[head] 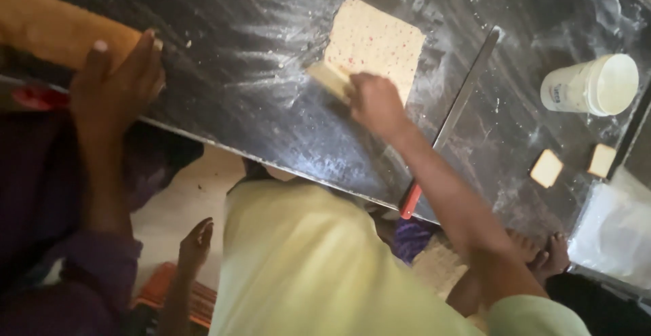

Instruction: Manually flattening and cutting square pieces of dough on a production table.

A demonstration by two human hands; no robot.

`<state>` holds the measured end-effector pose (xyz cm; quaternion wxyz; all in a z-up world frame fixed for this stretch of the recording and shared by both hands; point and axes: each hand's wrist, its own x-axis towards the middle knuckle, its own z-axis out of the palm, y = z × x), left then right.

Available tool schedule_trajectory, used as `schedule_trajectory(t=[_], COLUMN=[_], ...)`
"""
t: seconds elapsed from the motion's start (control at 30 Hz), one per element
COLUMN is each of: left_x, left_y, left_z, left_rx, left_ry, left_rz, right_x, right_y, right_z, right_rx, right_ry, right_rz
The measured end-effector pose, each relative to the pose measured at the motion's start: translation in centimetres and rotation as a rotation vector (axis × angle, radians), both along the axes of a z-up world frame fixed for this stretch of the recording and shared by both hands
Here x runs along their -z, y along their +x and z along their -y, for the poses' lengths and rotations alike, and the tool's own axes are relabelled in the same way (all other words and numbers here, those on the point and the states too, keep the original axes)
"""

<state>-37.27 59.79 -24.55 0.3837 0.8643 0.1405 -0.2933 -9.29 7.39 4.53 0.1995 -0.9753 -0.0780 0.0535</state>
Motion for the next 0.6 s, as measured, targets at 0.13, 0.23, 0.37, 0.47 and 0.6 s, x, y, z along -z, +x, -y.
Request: schedule_trajectory(t=[0.13, 0.23, 0.37, 0.47, 0.6], left_x=[2.2, -1.4, -2.8, -3.1, -3.2], left_y=[5.6, 5.5, 6.8, 7.3, 9.9], left_z=[1.6, 2.2, 3.0, 2.6, 3.3], left_rx=[0.106, 0.021, 0.098, 0.091, 0.101], left_ry=[-0.070, -0.113, -0.095, -0.134, -0.152], left_rz=[0.146, 0.099, 0.005, -0.081, -0.005], right_x=[-1.5, 3.4, 10.0, 7.8, 6.1], right_y=[-0.9, -3.0, -2.7, -0.8, -1.1], right_z=[6.1, 15.7, 20.7, 16.5, 16.4], right_rx=[0.411, 0.641, 0.550, 0.590, 0.641], right_ry=[0.111, 0.120, -0.214, -0.153, -0.064], right_rz=[0.143, 0.212, 0.337, 0.318, 0.264])
